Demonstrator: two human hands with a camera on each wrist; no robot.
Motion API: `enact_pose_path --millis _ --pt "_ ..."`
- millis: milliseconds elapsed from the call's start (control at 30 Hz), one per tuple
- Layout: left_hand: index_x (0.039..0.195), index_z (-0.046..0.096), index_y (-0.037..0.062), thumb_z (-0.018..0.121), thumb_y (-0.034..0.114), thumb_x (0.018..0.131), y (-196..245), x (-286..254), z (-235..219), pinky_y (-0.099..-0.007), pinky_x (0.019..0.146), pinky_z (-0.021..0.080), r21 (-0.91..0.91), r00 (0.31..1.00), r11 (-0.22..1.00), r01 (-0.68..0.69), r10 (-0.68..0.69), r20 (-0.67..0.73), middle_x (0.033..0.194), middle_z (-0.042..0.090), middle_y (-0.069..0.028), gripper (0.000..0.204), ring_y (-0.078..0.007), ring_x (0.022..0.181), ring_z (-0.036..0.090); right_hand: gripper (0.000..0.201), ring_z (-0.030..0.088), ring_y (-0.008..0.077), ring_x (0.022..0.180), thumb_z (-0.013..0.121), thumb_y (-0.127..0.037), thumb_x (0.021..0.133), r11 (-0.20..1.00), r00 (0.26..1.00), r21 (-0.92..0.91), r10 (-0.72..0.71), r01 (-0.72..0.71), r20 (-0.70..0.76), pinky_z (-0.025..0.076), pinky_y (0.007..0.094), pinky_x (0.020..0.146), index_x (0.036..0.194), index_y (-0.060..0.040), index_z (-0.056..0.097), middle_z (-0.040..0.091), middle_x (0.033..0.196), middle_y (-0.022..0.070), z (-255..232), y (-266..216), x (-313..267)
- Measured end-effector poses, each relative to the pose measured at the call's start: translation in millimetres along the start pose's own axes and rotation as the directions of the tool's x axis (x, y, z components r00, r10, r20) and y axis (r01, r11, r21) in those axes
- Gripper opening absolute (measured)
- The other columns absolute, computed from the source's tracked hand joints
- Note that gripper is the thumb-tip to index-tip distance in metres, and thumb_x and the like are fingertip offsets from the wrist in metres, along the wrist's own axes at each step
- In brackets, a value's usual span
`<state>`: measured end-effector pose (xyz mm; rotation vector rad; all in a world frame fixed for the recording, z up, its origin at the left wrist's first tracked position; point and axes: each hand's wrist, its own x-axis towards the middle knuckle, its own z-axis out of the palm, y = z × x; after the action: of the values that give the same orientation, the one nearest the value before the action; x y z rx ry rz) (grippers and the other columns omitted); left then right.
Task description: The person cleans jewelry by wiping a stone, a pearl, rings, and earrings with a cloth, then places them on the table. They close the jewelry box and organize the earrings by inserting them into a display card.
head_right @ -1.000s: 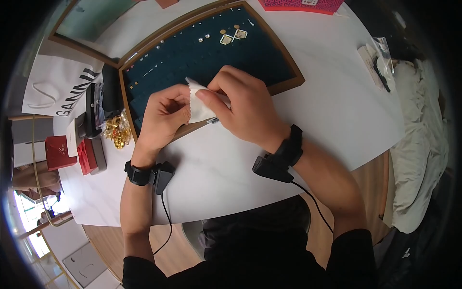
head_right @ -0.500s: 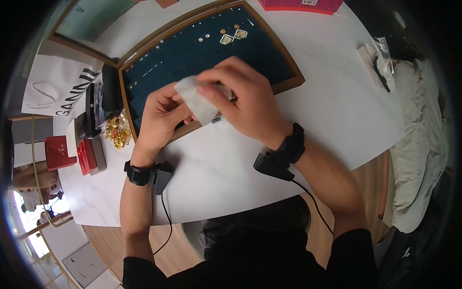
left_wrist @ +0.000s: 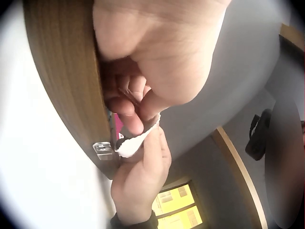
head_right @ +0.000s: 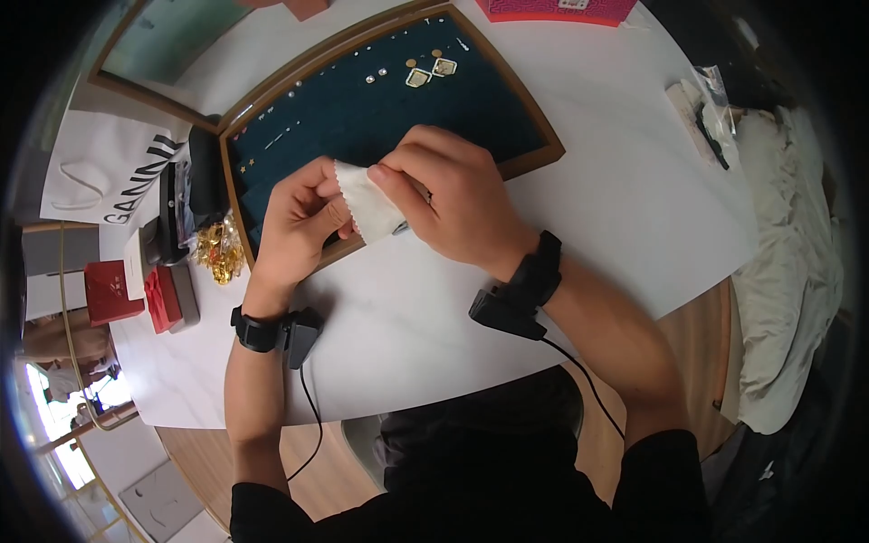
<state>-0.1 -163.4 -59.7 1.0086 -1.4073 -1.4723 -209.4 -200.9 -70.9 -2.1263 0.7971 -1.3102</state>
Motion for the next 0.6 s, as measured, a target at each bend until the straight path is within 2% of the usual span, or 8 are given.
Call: enact_pose_path --millis 133,233,267,333,400,500,567,600 --pt "0.105 0.062 0.0014 0.060 0.002 0.100 17 -4 -3 -0.0212 0.063 0.045 -0.013 0.996 0.999 0.043 -0.044 -0.075 0.091 0.072 -0.0048 0.006 -0.0073 0.073 0.063 0.013 0.058 0.0236 0.062 0.070 -0.009 0.092 0.999 1.000 -0.042 0.011 -0.012 -0.021 0.046 0.0335 0.056 0.082 -0.0011 0.066 0.059 0.075 0.0074 -2 3 0" --pt "0.105 0.063 0.0013 0.062 0.006 0.100 63 -16 -32 -0.0218 0.065 0.048 0.253 0.974 0.957 0.143 -0.090 -0.209 0.090 0.074 -0.0059 0.007 -0.0098 0.074 0.067 0.013 0.058 0.0232 0.062 0.070 -0.009 0.092 0.997 1.000 -0.073 0.019 -0.020 -0.018 0.046 0.0330 0.056 0.081 -0.0020 0.066 0.059 0.074 0.0067 -1 5 0" --pt "0.106 0.064 0.0008 0.062 0.007 0.099 81 -24 -44 -0.0226 0.066 0.050 0.350 0.968 0.916 0.194 -0.120 -0.222 0.090 0.074 -0.0062 0.009 -0.0109 0.075 0.068 0.014 0.058 0.0230 0.061 0.071 -0.010 0.091 0.996 1.000 -0.082 0.016 -0.017 -0.012 0.046 0.0327 0.056 0.081 -0.0025 0.066 0.059 0.074 0.0064 -1 5 -1" --pt "0.106 0.067 -0.0012 0.064 0.004 0.096 103 -46 -59 -0.0254 0.070 0.053 0.587 0.956 0.786 0.196 -0.019 -0.293 0.086 0.074 -0.0082 0.011 -0.0130 0.078 0.070 0.014 0.058 0.0229 0.061 0.071 -0.010 0.091 0.997 1.000 -0.078 0.019 -0.021 -0.018 0.046 0.0326 0.055 0.081 -0.0025 0.066 0.059 0.073 0.0063 0 6 -1" --pt "0.106 0.068 -0.0030 0.059 0.002 0.095 115 -68 -86 -0.0267 0.073 0.052 0.811 0.934 0.472 0.344 -0.080 -0.349 0.086 0.072 -0.0078 0.015 -0.0125 0.083 0.068 0.014 0.058 0.0228 0.060 0.071 -0.011 0.091 0.997 1.000 -0.071 0.020 -0.021 -0.016 0.046 0.0324 0.055 0.081 -0.0026 0.066 0.059 0.073 0.0062 1 5 -1" --pt "0.102 0.070 -0.0047 0.063 0.004 0.091 116 -82 -111 -0.0280 0.071 0.052 0.821 0.899 0.377 0.430 -0.093 -0.428 0.082 0.072 -0.0095 0.015 -0.0136 0.078 0.068 0.015 0.059 0.0228 0.060 0.071 -0.011 0.091 0.997 1.000 -0.079 0.017 -0.015 0.019 0.046 0.0322 0.055 0.081 -0.0023 0.066 0.060 0.072 0.0063 1 4 -1" --pt "0.098 0.072 -0.0043 0.068 0.005 0.089 115 -82 -118 -0.0294 0.069 0.052 0.801 0.854 0.305 0.516 -0.113 -0.507 0.080 0.073 -0.0121 0.014 -0.0154 0.073 0.068 0.013 0.053 0.0129 0.057 0.069 -0.007 0.094 0.998 0.999 -0.049 -0.031 0.032 0.035 0.039 0.0262 0.049 0.084 0.0010 0.065 0.060 0.075 0.0057 1 5 -1" --pt "0.098 0.072 -0.0043 0.068 0.005 0.089 113 -83 -121 -0.0294 0.069 0.052 0.798 0.853 0.308 0.518 -0.112 -0.510 0.080 0.073 -0.0121 0.014 -0.0154 0.073 0.068 0.013 0.053 0.0129 0.057 0.069 -0.007 0.094 0.998 0.999 -0.049 -0.033 0.035 0.039 0.039 0.0262 0.049 0.084 0.0010 0.065 0.060 0.075 0.0057 1 5 -1"
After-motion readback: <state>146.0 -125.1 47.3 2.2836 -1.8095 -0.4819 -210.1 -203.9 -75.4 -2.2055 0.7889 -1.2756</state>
